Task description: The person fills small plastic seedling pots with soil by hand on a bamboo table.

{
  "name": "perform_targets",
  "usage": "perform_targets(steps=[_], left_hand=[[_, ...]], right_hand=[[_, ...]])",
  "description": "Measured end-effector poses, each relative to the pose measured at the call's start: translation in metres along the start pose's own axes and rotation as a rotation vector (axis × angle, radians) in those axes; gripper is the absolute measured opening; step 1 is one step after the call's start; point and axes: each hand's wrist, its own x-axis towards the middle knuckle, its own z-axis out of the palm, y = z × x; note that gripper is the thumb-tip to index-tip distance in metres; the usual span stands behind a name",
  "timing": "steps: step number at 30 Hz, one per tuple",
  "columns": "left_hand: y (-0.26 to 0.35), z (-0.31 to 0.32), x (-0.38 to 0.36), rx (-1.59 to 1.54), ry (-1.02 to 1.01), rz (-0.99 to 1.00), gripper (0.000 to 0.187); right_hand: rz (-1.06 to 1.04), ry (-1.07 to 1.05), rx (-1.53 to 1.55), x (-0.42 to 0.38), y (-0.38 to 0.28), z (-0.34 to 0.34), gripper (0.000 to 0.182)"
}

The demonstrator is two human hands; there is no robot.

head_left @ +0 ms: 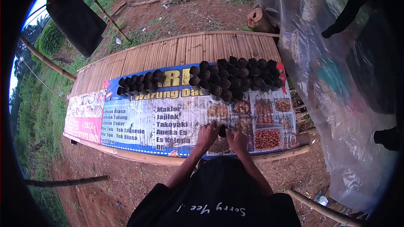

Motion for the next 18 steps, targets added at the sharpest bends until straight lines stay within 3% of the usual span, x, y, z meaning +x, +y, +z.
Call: perform_targets(steps=[3, 5, 8, 11, 18], left_hand=[[0.001, 0.006, -0.011, 0.055, -0.049, -0.122, 0.026], [-0.008, 0.02, -0.018, 0.059, -0.08, -0.164, 0.029], [-0.013, 0.028, -0.021, -0.024, -0.003, -0.083, 0.027], [-0.02, 0.032, -0.017, 0.04, -0.05, -0.095, 0.021], [-0.017, 0.014, -0.016, -0.017, -0.049, -0.037, 0.018]], right_hand=[[-0.043, 0.088, -0.07, 0.014, -0.004, -0.009, 0.042], [-0.292, 0.279, -0.195, 0.019, -0.002, -0.004, 0.042], [-0.273, 0.147, -0.221, 0.018, -0.004, -0.004, 0.034], [-0.274, 0.112, -0.199, 0.02, -0.004, -0.006, 0.025], [-0.323, 0.222, -0.104, 0.005, -0.005, -0.003, 0.019]])
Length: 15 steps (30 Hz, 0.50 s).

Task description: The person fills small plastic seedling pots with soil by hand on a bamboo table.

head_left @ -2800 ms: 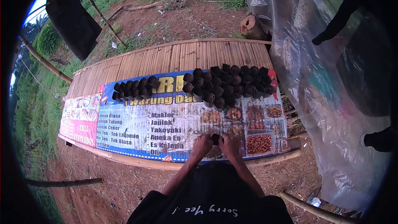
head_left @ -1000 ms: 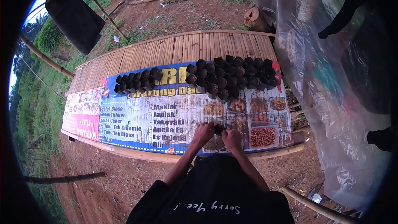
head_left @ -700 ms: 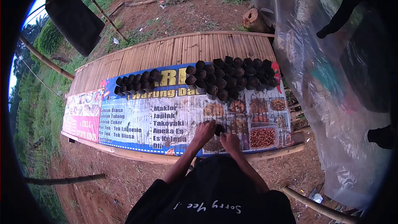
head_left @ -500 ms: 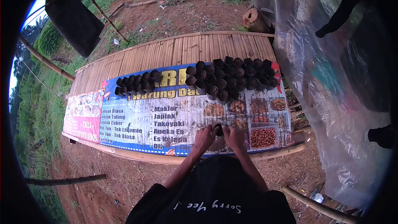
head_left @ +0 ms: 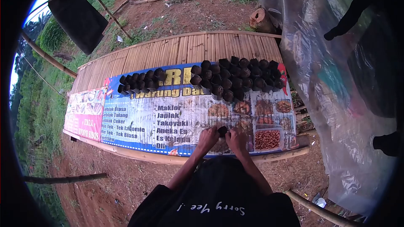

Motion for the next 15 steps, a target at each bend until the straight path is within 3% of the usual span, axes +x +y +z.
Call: perform_targets(steps=[2, 5, 8, 15], left_hand=[[-0.001, -0.001, 0.006, 0.06, -0.042, -0.003, 0.016], [0.008, -0.006, 0.006, 0.008, 0.051, 0.076, 0.016], [0.001, -0.002, 0.011, 0.072, -0.037, 0.0, 0.013], [0.003, -0.002, 0.011, 0.159, 0.004, 0.024, 0.014]], right_hand=[[0.111, -0.095, -0.02, -0.005, 0.007, 0.012, 0.021], [0.126, -0.074, 0.024, -0.003, -0.001, 0.002, 0.021], [0.13, -0.149, 0.032, -0.005, 0.005, 0.006, 0.022], [0.256, -0.19, 0.077, -0.006, -0.003, 0.002, 0.026]])
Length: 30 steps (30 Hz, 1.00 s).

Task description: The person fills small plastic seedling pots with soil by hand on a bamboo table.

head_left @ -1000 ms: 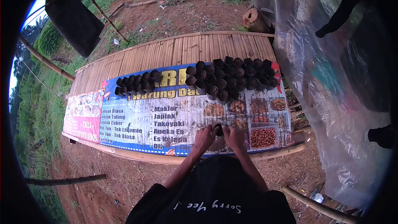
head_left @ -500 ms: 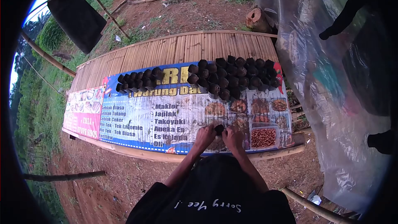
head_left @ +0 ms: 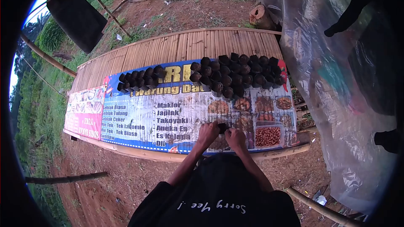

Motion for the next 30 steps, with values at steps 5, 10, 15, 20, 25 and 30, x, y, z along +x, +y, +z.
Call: perform_targets(steps=[5, 10, 15, 20, 25, 30], left_hand=[[0.004, -0.01, 0.006, -0.021, -0.006, 0.111, 0.015], [-0.004, -0.008, 0.005, -0.051, 0.034, 0.043, 0.02], [0.009, -0.01, -0.016, -0.096, 0.012, -0.139, 0.033], [0.002, 0.007, -0.022, -0.135, 0.006, -0.131, 0.025], [0.009, -0.004, -0.018, -0.117, 0.013, -0.068, 0.017], [0.001, -0.003, -0.013, -0.147, 0.006, -0.045, 0.014]], right_hand=[[0.044, -0.082, 0.032, -0.005, -0.004, -0.001, 0.028], [-0.043, -0.001, -0.022, -0.003, -0.001, -0.007, 0.033], [-0.078, 0.096, -0.095, 0.008, -0.008, -0.021, 0.037], [-0.205, 0.088, -0.12, 0.014, -0.002, -0.011, 0.027], [-0.309, 0.091, -0.137, 0.011, -0.002, -0.015, 0.019], [-0.231, 0.048, -0.071, 0.003, 0.002, -0.007, 0.019]])
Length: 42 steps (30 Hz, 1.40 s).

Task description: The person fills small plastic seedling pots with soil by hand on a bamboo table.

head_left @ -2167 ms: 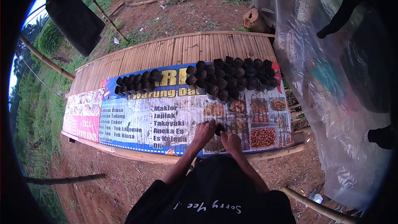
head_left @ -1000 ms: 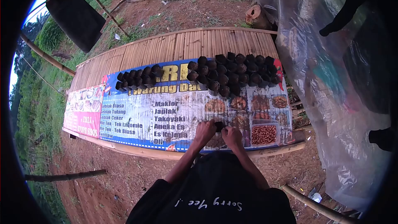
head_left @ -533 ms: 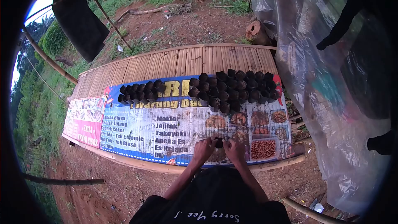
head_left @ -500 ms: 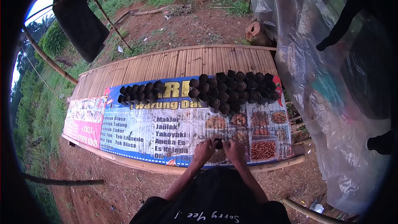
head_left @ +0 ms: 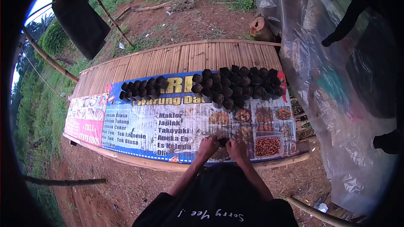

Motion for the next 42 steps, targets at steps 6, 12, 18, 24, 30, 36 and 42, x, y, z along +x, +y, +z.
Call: perform_targets(steps=[6, 12, 18, 24, 30, 36, 42], left_hand=[[0.001, -0.004, -0.003, 0.009, 0.005, 0.043, 0.013], [-0.003, -0.005, -0.003, -0.053, 0.047, 0.109, 0.012], [-0.013, -0.003, 0.003, 0.009, 0.029, 0.148, 0.013], [-0.01, 0.004, -0.007, -0.027, 0.115, -0.013, 0.023], [-0.01, 0.012, -0.025, -0.059, 0.056, -0.165, 0.027], [-0.004, 0.004, -0.02, -0.093, 0.061, -0.106, 0.018], [-0.011, -0.001, -0.015, -0.068, 0.083, -0.073, 0.014]], right_hand=[[0.132, -0.074, 0.089, -0.006, -0.003, 0.002, 0.022], [0.095, 0.027, 0.064, -0.009, -0.006, 0.005, 0.024], [0.188, -0.07, 0.106, -0.014, -0.006, 0.009, 0.025], [0.203, -0.021, 0.001, -0.01, 0.002, 0.012, 0.031], [-0.017, -0.015, -0.046, 0.008, -0.004, -0.006, 0.031], [-0.175, 0.001, -0.017, 0.006, 0.006, 0.008, 0.019], [-0.052, -0.066, -0.033, -0.004, -0.009, 0.006, 0.02]])
